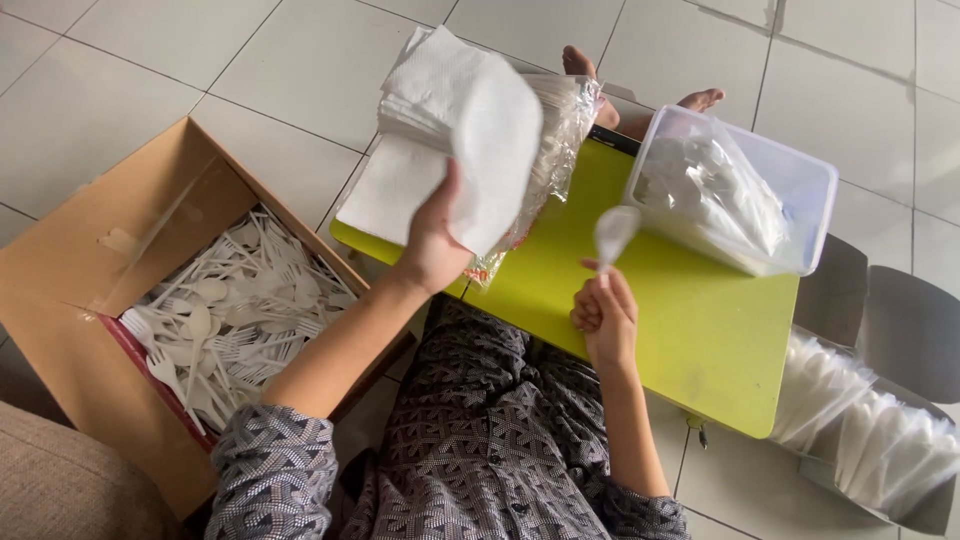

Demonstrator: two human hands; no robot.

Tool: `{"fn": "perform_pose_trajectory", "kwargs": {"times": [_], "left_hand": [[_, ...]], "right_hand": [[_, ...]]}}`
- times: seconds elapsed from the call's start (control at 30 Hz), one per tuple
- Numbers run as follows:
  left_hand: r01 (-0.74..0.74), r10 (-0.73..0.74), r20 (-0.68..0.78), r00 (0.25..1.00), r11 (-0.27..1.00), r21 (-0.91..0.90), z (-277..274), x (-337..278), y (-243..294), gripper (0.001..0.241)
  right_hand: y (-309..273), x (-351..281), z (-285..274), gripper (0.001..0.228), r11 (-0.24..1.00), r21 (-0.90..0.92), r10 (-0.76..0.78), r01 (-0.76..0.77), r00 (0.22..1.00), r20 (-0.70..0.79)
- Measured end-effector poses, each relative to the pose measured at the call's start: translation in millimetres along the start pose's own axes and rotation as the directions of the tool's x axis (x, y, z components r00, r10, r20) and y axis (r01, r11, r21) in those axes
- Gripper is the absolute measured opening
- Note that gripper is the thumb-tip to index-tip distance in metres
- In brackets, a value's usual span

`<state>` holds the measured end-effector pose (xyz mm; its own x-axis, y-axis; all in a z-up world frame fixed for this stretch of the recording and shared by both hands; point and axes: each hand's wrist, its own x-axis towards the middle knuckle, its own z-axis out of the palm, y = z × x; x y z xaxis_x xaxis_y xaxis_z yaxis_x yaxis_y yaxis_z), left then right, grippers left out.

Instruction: Wrapping individual plastic spoons in paper napkins and then sliding the wrapped spoons into clear plastic sleeves.

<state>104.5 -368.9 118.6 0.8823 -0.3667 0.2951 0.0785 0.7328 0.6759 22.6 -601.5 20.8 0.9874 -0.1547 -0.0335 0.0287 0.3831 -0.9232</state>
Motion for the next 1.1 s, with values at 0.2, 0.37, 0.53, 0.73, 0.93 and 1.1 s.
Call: {"fn": "perform_pose_trajectory", "kwargs": {"times": [0.2, 0.37, 0.53, 0.73, 0.93, 1.1], "left_hand": [[-0.322, -0.116, 0.424, 0.898, 0.484, 0.814, 17.7, 9.6, -70.7, 0.058], [-0.526, -0.523, 0.391, 0.757, -0.133, 0.840, 3.6, -2.2, -142.4, 0.075], [-0.586, -0.656, 0.281, 0.700, -0.303, 0.752, 7.0, 2.3, -166.6, 0.102], [-0.671, -0.551, 0.446, 0.705, -0.316, 0.670, 11.3, 6.1, -166.4, 0.103], [-0.569, -0.652, 0.225, 0.724, -0.380, 0.729, 11.8, 10.4, -159.2, 0.074], [-0.579, -0.683, 0.243, 0.689, -0.317, 0.751, 11.6, 15.9, -153.6, 0.075]], "right_hand": [[18.6, -8.0, -77.3, 0.035, 0.894, 0.103, -0.423, 0.436, 0.897, -0.132], [-23.1, -33.3, -85.5, 0.030, 0.950, 0.102, -0.255, 0.296, 0.919, -0.301], [-28.9, -41.2, -97.6, 0.034, 0.952, 0.229, -0.164, 0.203, 0.970, -0.179], [-31.5, -37.4, -98.8, 0.035, 0.930, 0.307, -0.168, 0.203, 0.976, -0.138], [-25.8, -38.3, -104.0, 0.035, 0.891, 0.409, -0.140, 0.197, 0.976, -0.167], [-24.2, -34.0, -94.4, 0.041, 0.946, 0.232, -0.175, 0.227, 0.959, -0.225]]}}
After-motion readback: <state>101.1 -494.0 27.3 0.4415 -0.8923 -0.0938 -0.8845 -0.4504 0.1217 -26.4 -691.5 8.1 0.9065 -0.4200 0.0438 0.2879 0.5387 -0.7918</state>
